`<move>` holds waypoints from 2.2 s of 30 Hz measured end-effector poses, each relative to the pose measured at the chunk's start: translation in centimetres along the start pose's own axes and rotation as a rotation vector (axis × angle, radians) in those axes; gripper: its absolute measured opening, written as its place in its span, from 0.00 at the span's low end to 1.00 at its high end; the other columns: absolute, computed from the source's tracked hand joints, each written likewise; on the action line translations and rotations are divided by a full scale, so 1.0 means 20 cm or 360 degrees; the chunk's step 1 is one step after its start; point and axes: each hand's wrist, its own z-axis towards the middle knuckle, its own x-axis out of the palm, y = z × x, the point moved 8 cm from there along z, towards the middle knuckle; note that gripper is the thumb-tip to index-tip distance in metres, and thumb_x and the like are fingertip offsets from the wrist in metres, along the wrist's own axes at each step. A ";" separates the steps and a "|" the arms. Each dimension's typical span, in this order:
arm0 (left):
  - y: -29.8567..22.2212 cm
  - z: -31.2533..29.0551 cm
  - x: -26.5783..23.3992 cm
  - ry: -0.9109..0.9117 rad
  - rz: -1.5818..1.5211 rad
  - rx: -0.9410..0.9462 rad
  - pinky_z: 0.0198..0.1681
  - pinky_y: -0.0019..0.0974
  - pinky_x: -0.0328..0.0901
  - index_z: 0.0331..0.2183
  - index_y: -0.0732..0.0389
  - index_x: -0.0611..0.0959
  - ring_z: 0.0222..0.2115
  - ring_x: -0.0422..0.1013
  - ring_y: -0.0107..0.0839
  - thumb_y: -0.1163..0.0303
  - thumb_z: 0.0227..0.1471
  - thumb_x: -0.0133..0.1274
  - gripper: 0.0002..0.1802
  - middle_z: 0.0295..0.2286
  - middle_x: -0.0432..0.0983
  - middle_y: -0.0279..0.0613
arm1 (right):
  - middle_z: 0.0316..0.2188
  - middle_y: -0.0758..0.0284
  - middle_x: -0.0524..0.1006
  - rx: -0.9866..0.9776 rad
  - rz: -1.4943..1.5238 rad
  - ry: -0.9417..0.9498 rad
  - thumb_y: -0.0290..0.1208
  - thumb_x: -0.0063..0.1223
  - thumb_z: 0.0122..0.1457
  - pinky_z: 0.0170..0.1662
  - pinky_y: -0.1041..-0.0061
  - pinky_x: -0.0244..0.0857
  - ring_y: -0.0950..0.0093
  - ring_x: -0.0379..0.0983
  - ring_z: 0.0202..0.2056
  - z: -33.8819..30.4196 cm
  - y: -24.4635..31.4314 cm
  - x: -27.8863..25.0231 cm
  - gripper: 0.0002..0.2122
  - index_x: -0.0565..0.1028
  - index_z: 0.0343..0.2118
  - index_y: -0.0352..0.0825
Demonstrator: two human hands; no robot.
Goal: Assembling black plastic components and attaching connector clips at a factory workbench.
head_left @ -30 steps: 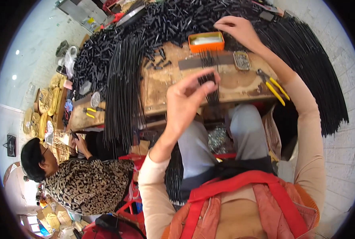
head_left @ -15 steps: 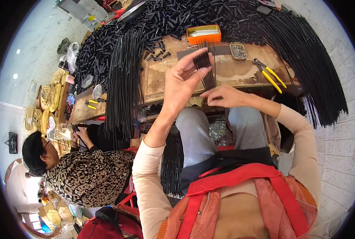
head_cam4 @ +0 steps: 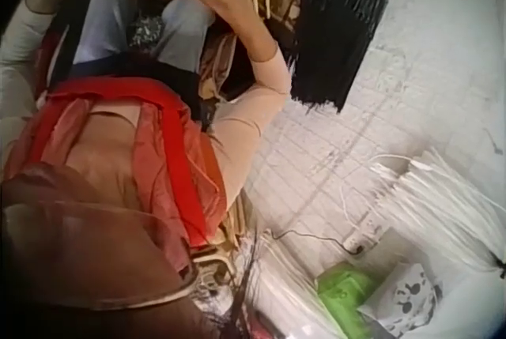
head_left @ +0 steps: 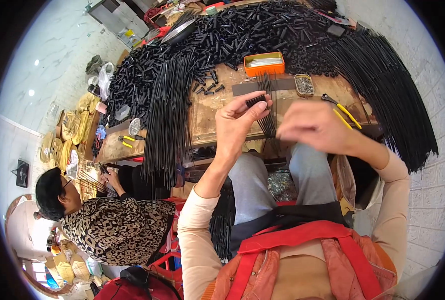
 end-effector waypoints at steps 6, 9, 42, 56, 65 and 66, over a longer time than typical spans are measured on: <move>-0.01 0.00 0.00 -0.0001 0.0026 0.0022 0.42 0.30 0.74 0.42 0.67 0.82 0.38 0.76 0.27 0.78 0.53 0.57 0.13 0.36 0.80 0.44 | 0.30 0.64 0.71 -0.0207 -0.1103 -0.0187 0.16 0.53 0.47 0.32 0.71 0.67 0.67 0.71 0.30 0.07 0.04 -0.09 0.22 0.76 0.49 0.36; -0.01 0.00 0.00 -0.0018 0.0042 -0.0007 0.42 0.29 0.74 0.42 0.67 0.82 0.37 0.77 0.27 0.78 0.53 0.57 0.12 0.35 0.80 0.44 | 0.30 0.63 0.69 -0.0179 -0.1116 -0.0163 0.15 0.52 0.45 0.32 0.70 0.67 0.67 0.70 0.30 0.06 0.01 -0.05 0.25 0.75 0.51 0.37; 0.00 0.00 -0.04 -0.0024 0.0030 -0.0002 0.41 0.31 0.75 0.41 0.70 0.82 0.37 0.77 0.30 0.78 0.54 0.56 0.12 0.35 0.80 0.47 | 0.31 0.63 0.73 -0.0751 -0.1538 -0.0261 0.22 0.56 0.41 0.29 0.73 0.69 0.68 0.72 0.30 0.08 0.12 -0.06 0.17 0.76 0.38 0.27; 0.13 0.02 -0.03 0.0211 0.0038 -0.0264 0.43 0.34 0.73 0.50 0.66 0.76 0.42 0.76 0.34 0.72 0.47 0.63 0.27 0.42 0.78 0.45 | 0.33 0.59 0.77 -0.0799 -0.1049 -0.0313 0.18 0.56 0.46 0.32 0.73 0.70 0.66 0.74 0.30 0.15 0.04 -0.14 0.16 0.77 0.41 0.29; 0.51 -0.03 -0.04 0.0487 0.2267 0.0864 0.56 0.43 0.61 0.58 0.47 0.68 0.56 0.62 0.48 0.56 0.33 0.69 0.48 0.59 0.60 0.47 | 0.32 0.61 0.76 0.0241 -0.1023 -0.0146 0.27 0.50 0.57 0.37 0.68 0.68 0.62 0.74 0.33 0.19 -1.02 -0.22 0.08 0.77 0.37 0.32; 0.56 -0.02 -0.07 0.0522 0.2193 0.0817 0.58 0.42 0.59 0.57 0.48 0.70 0.57 0.60 0.48 0.56 0.34 0.68 0.46 0.59 0.60 0.46 | 0.31 0.61 0.75 0.0253 -0.1029 -0.0146 0.27 0.50 0.57 0.38 0.67 0.68 0.61 0.74 0.34 0.23 -1.09 -0.21 0.08 0.77 0.36 0.32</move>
